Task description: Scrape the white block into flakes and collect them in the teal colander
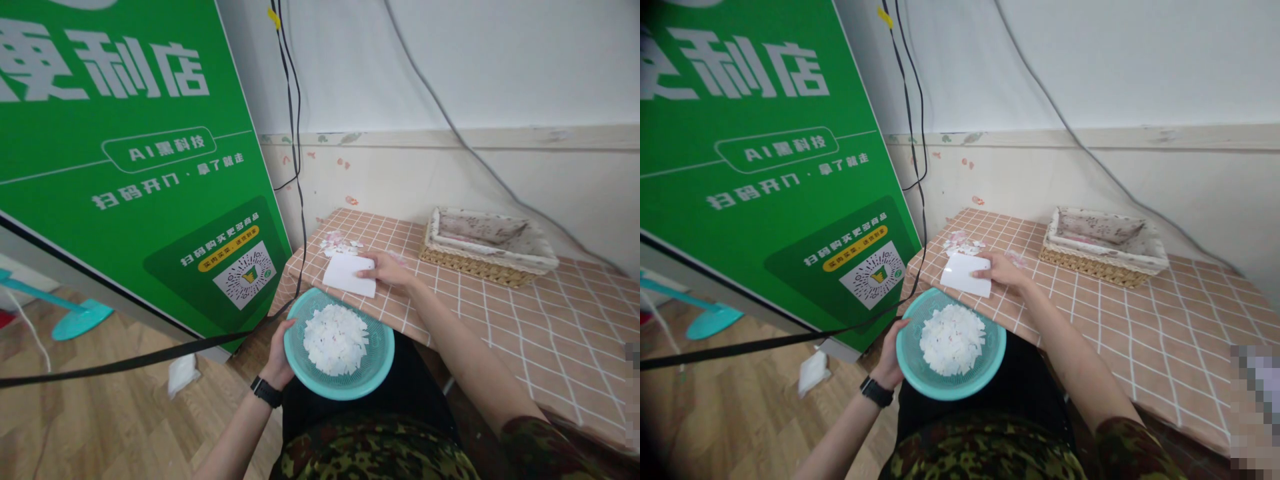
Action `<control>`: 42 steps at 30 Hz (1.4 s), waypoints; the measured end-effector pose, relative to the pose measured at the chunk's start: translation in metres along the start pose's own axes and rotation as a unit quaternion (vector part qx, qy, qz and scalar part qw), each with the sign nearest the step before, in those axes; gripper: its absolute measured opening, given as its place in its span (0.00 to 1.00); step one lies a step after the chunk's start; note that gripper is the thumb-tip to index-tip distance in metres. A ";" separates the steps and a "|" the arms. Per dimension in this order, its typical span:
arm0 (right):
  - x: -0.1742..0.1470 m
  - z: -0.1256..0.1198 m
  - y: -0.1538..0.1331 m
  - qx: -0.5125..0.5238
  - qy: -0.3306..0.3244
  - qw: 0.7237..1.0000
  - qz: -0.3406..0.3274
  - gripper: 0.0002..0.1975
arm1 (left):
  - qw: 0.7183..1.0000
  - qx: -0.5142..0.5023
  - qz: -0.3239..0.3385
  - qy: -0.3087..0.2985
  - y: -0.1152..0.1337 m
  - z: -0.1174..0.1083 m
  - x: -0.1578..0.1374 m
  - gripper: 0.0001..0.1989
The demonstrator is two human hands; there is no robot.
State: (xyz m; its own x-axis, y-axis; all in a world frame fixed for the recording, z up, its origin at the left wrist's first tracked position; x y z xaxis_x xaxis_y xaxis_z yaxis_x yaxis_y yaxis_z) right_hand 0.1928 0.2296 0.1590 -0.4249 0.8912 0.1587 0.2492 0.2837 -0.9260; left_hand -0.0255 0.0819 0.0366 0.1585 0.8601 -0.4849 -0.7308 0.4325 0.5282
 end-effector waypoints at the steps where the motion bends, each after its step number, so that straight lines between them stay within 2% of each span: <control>1: 0.002 -0.013 0.002 -0.004 0.058 0.998 -0.007 0.26 | 1.000 0.005 0.000 -0.001 0.001 -0.001 0.001 0.13; 4: 0.001 -0.050 0.009 -0.063 0.196 0.979 -0.011 0.28 | 1.000 0.016 0.000 -0.009 0.003 -0.002 0.004 0.16; 7: -0.001 -0.068 0.010 -0.145 0.259 0.955 -0.019 0.26 | 0.999 0.014 -0.005 -0.028 0.006 -0.001 0.008 0.18; 9: -0.001 -0.069 0.008 -0.181 0.274 0.944 -0.027 0.26 | 0.999 0.013 -0.004 -0.032 0.009 -0.004 0.011 0.18; 11: 0.000 -0.064 0.006 -0.199 0.266 0.943 -0.029 0.26 | 1.000 0.015 0.004 -0.027 0.013 -0.009 0.013 0.17; 15: 0.004 -0.052 0.004 -0.179 0.221 0.958 -0.041 0.24 | 1.000 0.011 0.010 -0.025 0.017 -0.019 0.016 0.17; 19: 0.002 -0.056 0.004 -0.163 0.236 0.957 -0.037 0.25 | 1.000 0.010 0.007 -0.021 0.016 -0.025 0.020 0.17; 21: 0.001 -0.056 0.003 -0.174 0.241 0.954 -0.037 0.26 | 1.000 0.011 0.009 -0.020 0.016 -0.025 0.021 0.17; 25: 0.004 -0.046 0.007 -0.140 0.200 0.969 -0.029 0.26 | 1.000 0.003 0.003 -0.022 0.015 -0.022 0.019 0.16; 28: 0.004 -0.043 0.010 -0.113 0.192 0.975 -0.020 0.28 | 1.000 -0.006 0.001 -0.017 0.014 -0.021 0.016 0.14; 33: 0.003 -0.037 0.006 -0.147 0.177 0.973 -0.015 0.28 | 1.000 -0.008 -0.001 -0.023 0.013 -0.019 0.013 0.11; 38: 0.004 -0.037 0.011 -0.090 0.169 0.982 -0.003 0.29 | 1.000 -0.004 0.005 -0.011 0.015 -0.023 0.014 0.10; 42: 0.002 -0.035 0.009 -0.132 0.166 0.977 0.011 0.29 | 1.000 0.005 0.009 -0.001 0.016 -0.021 0.012 0.10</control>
Point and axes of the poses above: each hand's wrist, its own x-axis towards the middle knuckle, its own z-axis out of the palm, y = z × x, the point moved 10 cm from there along x, towards the middle knuckle, and after that the axes turned 2 degrees about y, right-handed, at the moved point
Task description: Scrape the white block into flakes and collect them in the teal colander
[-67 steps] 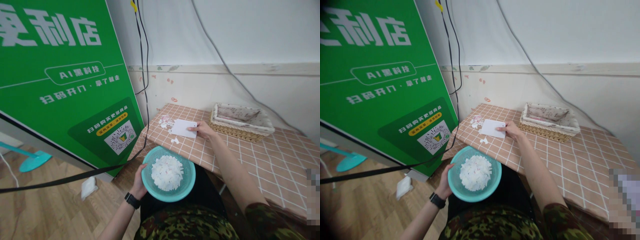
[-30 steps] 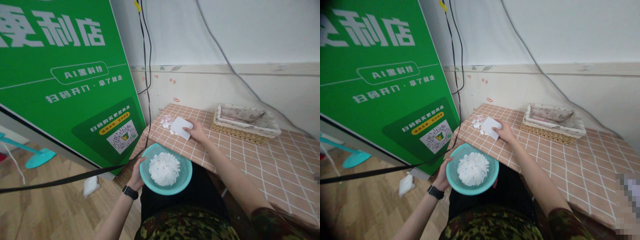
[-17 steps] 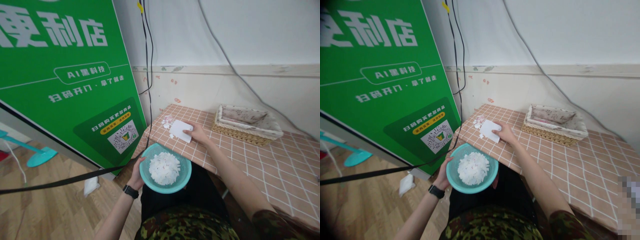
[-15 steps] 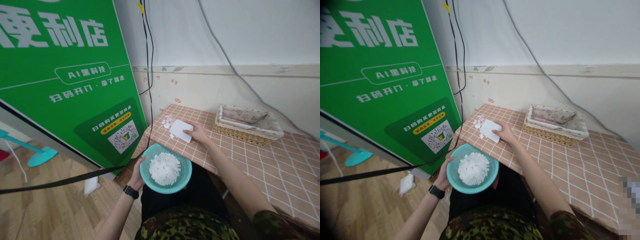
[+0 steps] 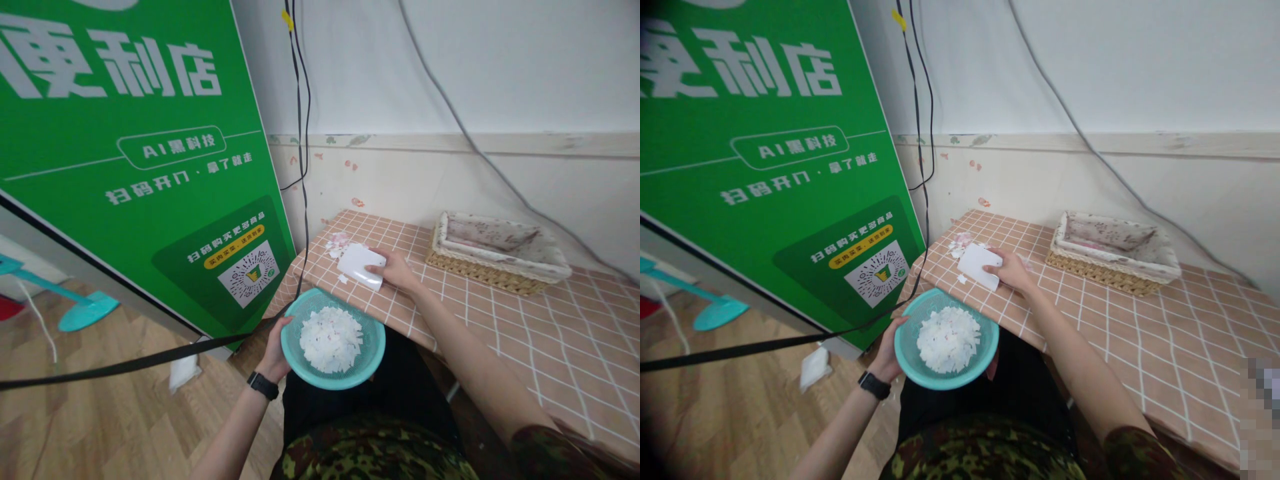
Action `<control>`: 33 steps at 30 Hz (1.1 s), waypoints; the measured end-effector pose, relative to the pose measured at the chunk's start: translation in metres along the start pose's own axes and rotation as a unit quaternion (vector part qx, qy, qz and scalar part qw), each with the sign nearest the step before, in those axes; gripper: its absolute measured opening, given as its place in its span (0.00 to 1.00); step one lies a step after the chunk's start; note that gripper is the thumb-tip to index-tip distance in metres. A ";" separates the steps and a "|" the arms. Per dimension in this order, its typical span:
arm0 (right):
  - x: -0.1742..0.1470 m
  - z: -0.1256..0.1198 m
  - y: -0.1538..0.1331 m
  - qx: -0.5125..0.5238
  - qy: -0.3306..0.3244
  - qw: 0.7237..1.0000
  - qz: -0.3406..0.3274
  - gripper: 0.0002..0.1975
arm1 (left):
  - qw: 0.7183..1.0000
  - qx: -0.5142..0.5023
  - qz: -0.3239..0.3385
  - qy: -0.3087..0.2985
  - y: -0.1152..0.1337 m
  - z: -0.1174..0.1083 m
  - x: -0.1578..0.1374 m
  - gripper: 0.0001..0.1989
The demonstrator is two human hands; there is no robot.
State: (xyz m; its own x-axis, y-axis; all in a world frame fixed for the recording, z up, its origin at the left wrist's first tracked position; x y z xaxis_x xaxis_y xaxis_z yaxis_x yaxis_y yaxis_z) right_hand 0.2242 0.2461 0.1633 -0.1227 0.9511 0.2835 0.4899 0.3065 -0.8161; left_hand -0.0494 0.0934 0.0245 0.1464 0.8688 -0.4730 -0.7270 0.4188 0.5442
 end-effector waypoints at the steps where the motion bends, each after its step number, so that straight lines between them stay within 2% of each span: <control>1: -0.002 0.004 -0.005 -0.006 -0.013 1.000 -0.005 0.29 | 1.000 0.002 0.001 0.001 0.000 0.001 -0.001 0.11; 5: -0.018 0.034 -0.031 0.075 -0.131 0.988 -0.035 0.26 | 1.000 -0.001 -0.005 -0.011 0.000 0.006 -0.002 0.12; 7: -0.021 0.040 -0.033 0.132 -0.162 0.977 -0.027 0.25 | 1.000 -0.010 -0.008 -0.015 -0.001 0.006 -0.002 0.12; 8: -0.018 0.036 -0.028 0.150 -0.151 0.977 -0.014 0.25 | 1.000 -0.013 -0.010 -0.016 -0.001 0.005 -0.002 0.12; 10: -0.008 0.016 -0.007 0.160 -0.079 0.984 0.021 0.25 | 1.000 -0.017 -0.016 -0.015 -0.002 0.003 -0.001 0.12; 13: 0.006 -0.023 0.029 0.120 0.048 0.990 0.063 0.23 | 1.000 -0.010 -0.019 -0.007 -0.003 -0.001 0.001 0.11; 15: 0.010 -0.039 0.040 0.082 0.083 0.991 0.063 0.21 | 1.000 -0.009 -0.016 -0.002 -0.003 -0.004 0.001 0.11; 17: 0.012 -0.043 0.040 0.047 0.083 0.994 0.049 0.19 | 1.000 -0.018 -0.014 0.002 -0.003 -0.005 0.001 0.12; 22: 0.010 -0.032 0.031 0.013 0.024 0.999 0.041 0.19 | 0.999 -0.043 -0.030 -0.001 -0.007 -0.005 0.000 0.16; 28: 0.012 -0.051 0.034 -0.055 0.079 0.995 0.033 0.18 | 0.999 -0.035 -0.029 -0.009 -0.007 -0.003 -0.001 0.17; 33: 0.011 -0.039 0.032 -0.016 0.029 0.999 0.023 0.20 | 0.999 -0.045 -0.028 0.006 -0.008 -0.005 -0.001 0.19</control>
Point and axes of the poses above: each hand's wrist, its own x-axis towards the middle knuckle, its own z-axis out of the palm, y = z × x, the point moved 10 cm from there along x, towards the middle knuckle, and after that the axes turned 2 degrees about y, right-handed, at the moved point
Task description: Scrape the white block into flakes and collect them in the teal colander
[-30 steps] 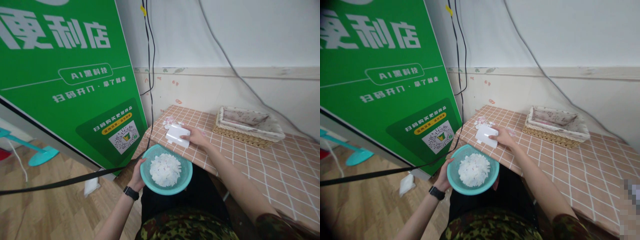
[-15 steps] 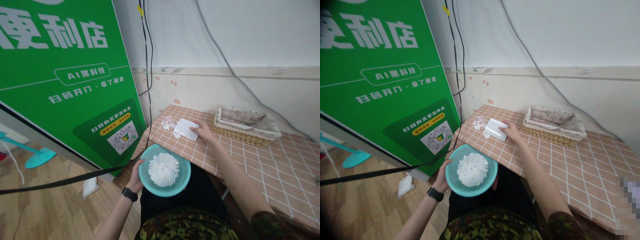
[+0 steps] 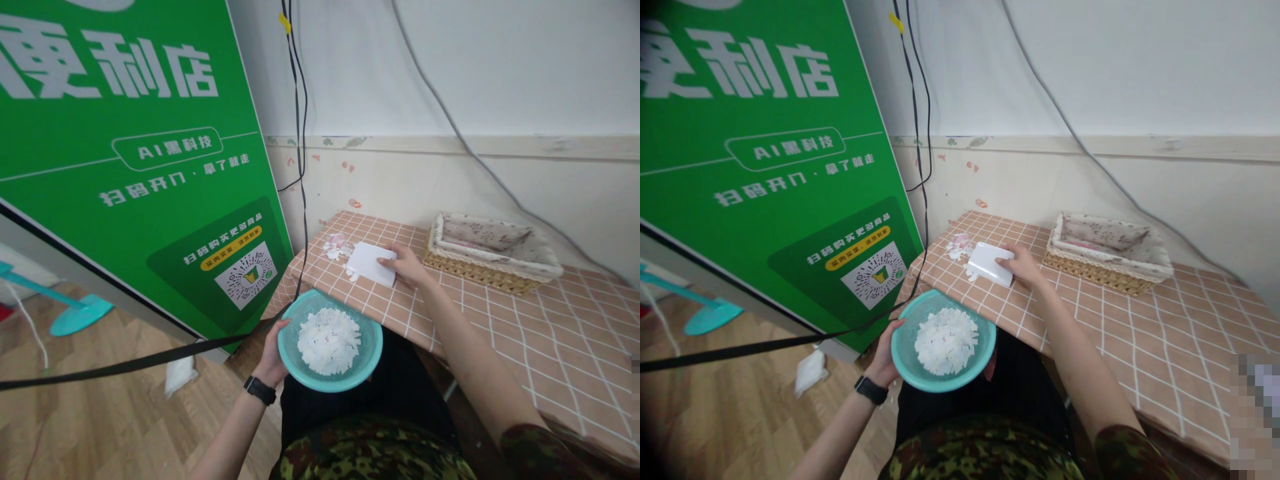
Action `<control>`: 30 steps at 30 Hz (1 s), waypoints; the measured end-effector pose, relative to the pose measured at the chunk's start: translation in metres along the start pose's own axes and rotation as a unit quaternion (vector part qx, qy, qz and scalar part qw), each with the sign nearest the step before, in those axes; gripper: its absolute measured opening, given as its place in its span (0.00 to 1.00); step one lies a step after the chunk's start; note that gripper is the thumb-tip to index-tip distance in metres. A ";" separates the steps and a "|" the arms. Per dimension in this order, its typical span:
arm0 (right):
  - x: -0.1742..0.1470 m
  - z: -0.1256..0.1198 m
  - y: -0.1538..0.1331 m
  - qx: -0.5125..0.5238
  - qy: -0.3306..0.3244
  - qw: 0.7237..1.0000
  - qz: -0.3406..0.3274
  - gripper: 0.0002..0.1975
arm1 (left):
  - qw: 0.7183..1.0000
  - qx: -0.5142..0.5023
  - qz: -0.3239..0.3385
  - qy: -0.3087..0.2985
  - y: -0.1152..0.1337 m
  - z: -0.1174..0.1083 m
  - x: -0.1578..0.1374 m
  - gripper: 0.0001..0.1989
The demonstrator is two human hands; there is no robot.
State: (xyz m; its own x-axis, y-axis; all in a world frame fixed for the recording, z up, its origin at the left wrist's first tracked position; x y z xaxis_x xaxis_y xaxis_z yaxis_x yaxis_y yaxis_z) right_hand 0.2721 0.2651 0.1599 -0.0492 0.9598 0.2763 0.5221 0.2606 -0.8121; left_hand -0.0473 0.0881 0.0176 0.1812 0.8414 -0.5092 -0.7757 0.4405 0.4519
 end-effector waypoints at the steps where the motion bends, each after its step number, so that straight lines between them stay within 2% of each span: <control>1: -0.001 0.001 -0.001 0.014 -0.002 1.000 0.002 0.20 | 1.000 0.002 -0.001 -0.002 0.000 0.001 0.000 0.19; 5: -0.002 -0.001 -0.004 0.021 0.012 1.000 0.013 0.20 | 1.000 0.010 -0.009 -0.012 -0.002 0.004 -0.002 0.19; 7: -0.004 0.004 -0.005 0.027 -0.008 0.999 0.023 0.18 | 1.000 0.010 -0.016 -0.015 -0.003 0.004 -0.002 0.19; 10: -0.008 0.016 -0.006 0.094 -0.061 0.993 0.046 0.18 | 1.000 0.011 -0.015 -0.013 -0.005 0.004 -0.002 0.19; 13: -0.009 0.017 -0.007 0.132 -0.074 0.987 0.053 0.18 | 1.000 0.015 -0.012 -0.008 -0.006 0.003 -0.002 0.18; 20: -0.016 0.025 -0.009 0.128 -0.120 0.982 0.072 0.18 | 0.999 0.030 -0.001 -0.021 -0.007 0.009 -0.004 0.15; 26: -0.015 0.018 -0.018 0.083 -0.098 0.990 0.051 0.17 | 1.000 0.028 0.006 0.001 -0.003 0.004 -0.001 0.11; 30: -0.019 0.027 -0.023 0.079 -0.131 0.986 0.061 0.17 | 0.999 0.032 0.016 -0.001 0.001 0.001 0.004 0.11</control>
Point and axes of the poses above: each hand's wrist, its own x-axis towards the middle knuckle, its own z-axis out of the palm, y = z × x, the point moved 10 cm from there along x, towards the middle knuckle, and after that the axes turned 2 degrees about y, right-handed, at the moved point
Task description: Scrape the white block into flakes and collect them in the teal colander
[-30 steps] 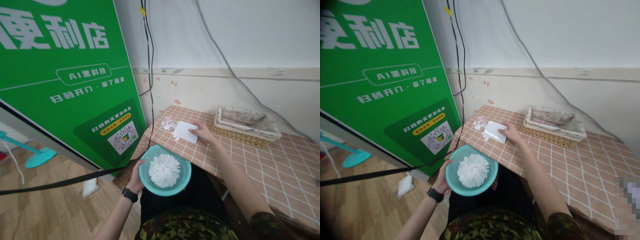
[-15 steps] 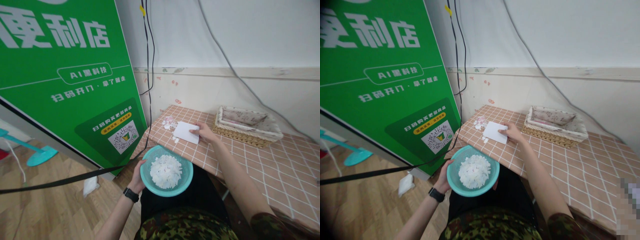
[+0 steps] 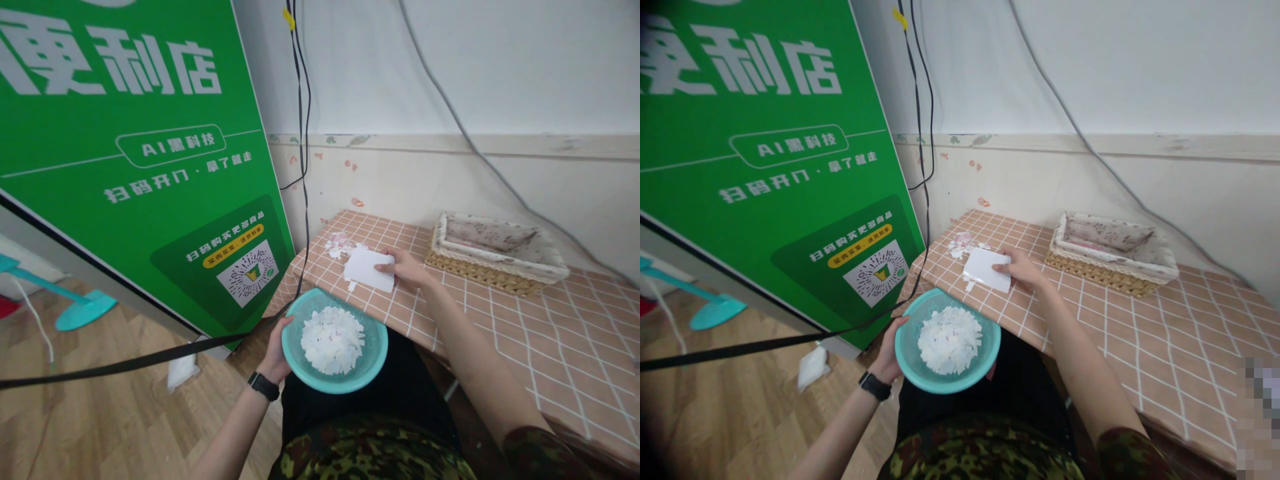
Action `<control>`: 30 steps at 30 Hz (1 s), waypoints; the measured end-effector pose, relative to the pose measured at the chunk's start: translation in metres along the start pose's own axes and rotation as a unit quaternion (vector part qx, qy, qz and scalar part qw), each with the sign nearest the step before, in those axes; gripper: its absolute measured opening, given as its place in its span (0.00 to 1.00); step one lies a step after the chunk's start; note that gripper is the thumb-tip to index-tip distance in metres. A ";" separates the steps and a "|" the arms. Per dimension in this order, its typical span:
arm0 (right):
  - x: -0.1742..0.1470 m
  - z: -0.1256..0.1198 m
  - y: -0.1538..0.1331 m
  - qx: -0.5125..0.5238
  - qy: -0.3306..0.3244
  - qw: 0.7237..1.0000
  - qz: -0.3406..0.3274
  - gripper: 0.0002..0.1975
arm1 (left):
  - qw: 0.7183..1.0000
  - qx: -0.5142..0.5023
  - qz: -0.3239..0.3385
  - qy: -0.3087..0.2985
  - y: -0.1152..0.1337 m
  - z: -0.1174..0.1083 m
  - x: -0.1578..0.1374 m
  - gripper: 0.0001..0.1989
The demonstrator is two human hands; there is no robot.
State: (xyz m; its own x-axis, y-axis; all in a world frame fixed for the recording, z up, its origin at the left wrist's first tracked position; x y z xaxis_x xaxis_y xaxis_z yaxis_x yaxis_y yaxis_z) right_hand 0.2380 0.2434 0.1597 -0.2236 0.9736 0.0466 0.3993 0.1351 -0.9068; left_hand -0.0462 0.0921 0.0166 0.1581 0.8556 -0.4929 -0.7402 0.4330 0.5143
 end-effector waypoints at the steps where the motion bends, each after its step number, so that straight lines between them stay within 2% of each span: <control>1: -0.001 0.003 0.000 0.010 -0.011 1.000 0.005 0.18 | 1.000 0.002 0.001 -0.007 0.000 0.001 0.001 0.12; 8: -0.003 0.009 -0.002 0.015 -0.041 0.999 0.008 0.17 | 0.999 0.014 -0.004 -0.033 -0.001 0.009 -0.003 0.14; 14: -0.007 0.032 0.000 0.060 -0.086 0.994 0.026 0.19 | 0.999 0.011 -0.011 -0.028 -0.003 0.007 -0.003 0.15; 19: -0.007 0.033 -0.001 0.075 -0.057 0.995 0.021 0.19 | 1.000 0.004 -0.008 -0.026 -0.002 0.009 -0.004 0.13; 24: -0.009 0.047 -0.005 0.101 -0.120 0.987 0.018 0.21 | 0.999 0.005 -0.010 -0.030 -0.002 0.012 -0.005 0.14; 28: -0.006 0.034 -0.003 0.098 -0.075 0.992 0.017 0.19 | 0.999 0.009 -0.009 -0.030 -0.002 0.010 -0.003 0.14; 30: -0.006 0.034 -0.001 0.077 -0.074 0.994 0.023 0.19 | 1.000 0.007 -0.005 -0.025 -0.002 0.008 -0.002 0.14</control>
State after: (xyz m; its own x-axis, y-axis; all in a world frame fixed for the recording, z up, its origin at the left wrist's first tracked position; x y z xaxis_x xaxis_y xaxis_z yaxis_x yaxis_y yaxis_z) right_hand 0.2086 0.2308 0.1464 -0.3404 0.9390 -0.0480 0.2731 0.0499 -0.9607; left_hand -0.0399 0.0917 0.0226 0.1976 0.8644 -0.4623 -0.7294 0.4447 0.5197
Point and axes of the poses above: each hand's wrist, its own x-axis towards the middle knuckle, its own z-axis out of the palm, y = z × x, the point moved 10 cm from there along x, towards the middle knuckle, and after that the axes turned 2 degrees about y, right-handed, at the moved point
